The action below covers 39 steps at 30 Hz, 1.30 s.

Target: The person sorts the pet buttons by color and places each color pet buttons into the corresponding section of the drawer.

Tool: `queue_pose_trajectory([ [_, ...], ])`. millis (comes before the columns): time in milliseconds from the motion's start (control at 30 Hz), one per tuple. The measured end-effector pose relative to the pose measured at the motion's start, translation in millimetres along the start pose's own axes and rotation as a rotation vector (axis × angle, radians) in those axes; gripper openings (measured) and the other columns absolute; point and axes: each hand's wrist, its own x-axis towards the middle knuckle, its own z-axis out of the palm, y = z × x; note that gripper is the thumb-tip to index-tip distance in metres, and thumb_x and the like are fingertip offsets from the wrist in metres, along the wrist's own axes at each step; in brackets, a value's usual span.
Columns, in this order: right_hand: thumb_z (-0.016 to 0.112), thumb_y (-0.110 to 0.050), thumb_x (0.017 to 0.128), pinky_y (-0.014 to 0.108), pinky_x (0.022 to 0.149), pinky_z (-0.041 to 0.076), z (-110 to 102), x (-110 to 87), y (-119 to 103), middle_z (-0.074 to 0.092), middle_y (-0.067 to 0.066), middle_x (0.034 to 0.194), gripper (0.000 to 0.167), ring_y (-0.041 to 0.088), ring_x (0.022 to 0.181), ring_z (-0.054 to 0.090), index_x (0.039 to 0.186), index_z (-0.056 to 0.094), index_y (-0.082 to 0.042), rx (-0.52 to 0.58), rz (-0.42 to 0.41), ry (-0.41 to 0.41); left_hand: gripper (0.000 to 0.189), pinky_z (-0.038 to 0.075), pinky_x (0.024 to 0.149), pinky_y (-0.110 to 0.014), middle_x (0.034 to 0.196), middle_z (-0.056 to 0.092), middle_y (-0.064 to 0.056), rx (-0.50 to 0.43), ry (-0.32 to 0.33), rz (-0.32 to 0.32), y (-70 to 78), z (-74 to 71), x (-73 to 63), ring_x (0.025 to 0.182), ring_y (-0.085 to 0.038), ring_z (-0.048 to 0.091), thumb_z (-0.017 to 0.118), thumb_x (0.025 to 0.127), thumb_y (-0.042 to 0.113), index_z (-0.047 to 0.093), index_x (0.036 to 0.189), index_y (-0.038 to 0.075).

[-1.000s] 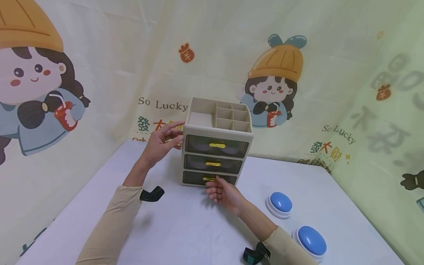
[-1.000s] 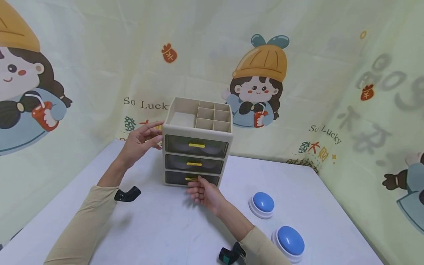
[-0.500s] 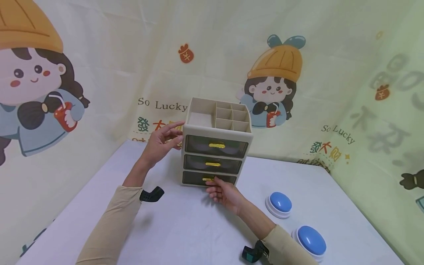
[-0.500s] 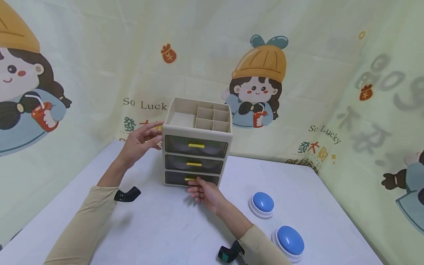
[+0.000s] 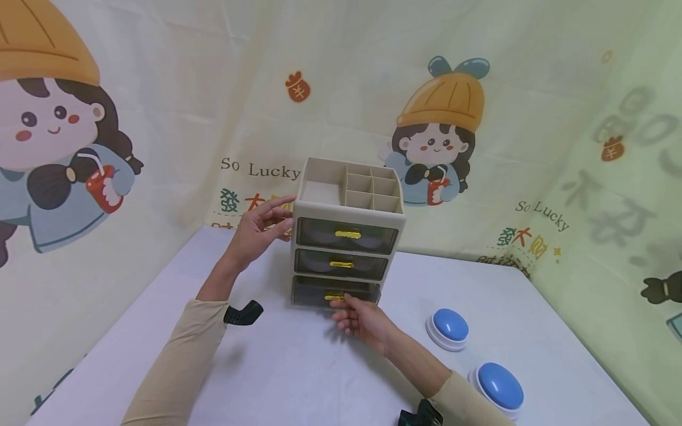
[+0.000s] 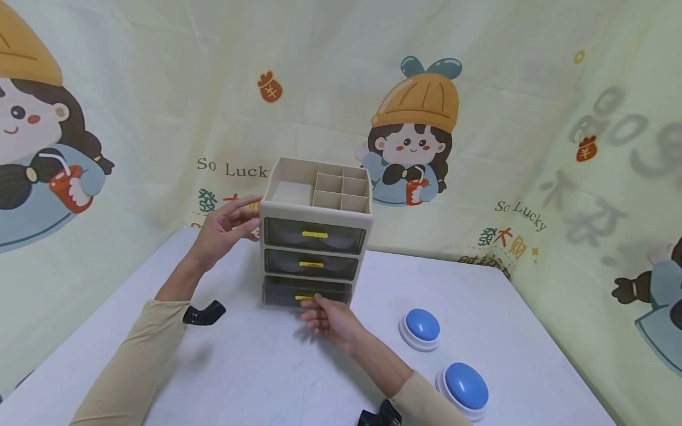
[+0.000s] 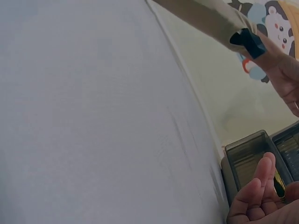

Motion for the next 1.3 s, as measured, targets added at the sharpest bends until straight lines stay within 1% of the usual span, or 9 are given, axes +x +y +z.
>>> queue_pose_trajectory([
  [233, 0.043, -0.037, 0.110, 0.022, 0.073, 0.050, 4, -9.4, 3, 0.070, -0.003, 0.086, 0.048, 0.008, 0.076, 0.062, 0.132, 0.063, 0.002, -0.012, 0.013, -0.011, 0.047, 0.063, 0.075, -0.030, 0.117, 0.067, -0.019, 0.008, 0.003, 0.001, -0.6, -0.4, 0.0, 0.100, -0.019, 0.068, 0.067, 0.099, 0.008, 0.058, 0.145, 0.015],
  [500, 0.043, -0.036, 0.110, 0.021, 0.071, 0.049, 6, -21.3, 6, 0.069, -0.004, 0.084, 0.050, 0.007, 0.074, 0.061, 0.133, 0.061, 0.004, -0.019, 0.010, -0.035, 0.047, 0.063, 0.075, -0.029, 0.117, 0.067, -0.018, 0.009, 0.004, -0.004, 0.7, 0.4, -0.1, 0.100, -0.019, 0.068, 0.067, 0.100, 0.009, 0.058, 0.145, 0.015],
  [833, 0.045, -0.037, 0.109, 0.021, 0.071, 0.048, 10, -36.1, 10, 0.069, -0.004, 0.085, 0.052, 0.006, 0.075, 0.060, 0.135, 0.060, 0.005, -0.018, 0.037, -0.057, 0.046, 0.063, 0.075, -0.029, 0.117, 0.067, -0.020, 0.008, 0.003, 0.004, 0.6, 0.0, -0.8, 0.100, -0.019, 0.068, 0.066, 0.100, 0.008, 0.058, 0.145, 0.013],
  [1300, 0.049, -0.040, 0.107, 0.021, 0.070, 0.048, 16, -59.4, 20, 0.070, -0.004, 0.084, 0.052, 0.006, 0.074, 0.059, 0.132, 0.063, 0.003, -0.044, 0.049, -0.103, 0.046, 0.063, 0.075, -0.029, 0.117, 0.067, -0.020, 0.000, -0.004, 0.011, 0.7, -0.4, -1.0, 0.099, -0.017, 0.069, 0.066, 0.100, 0.007, 0.058, 0.145, 0.012],
])
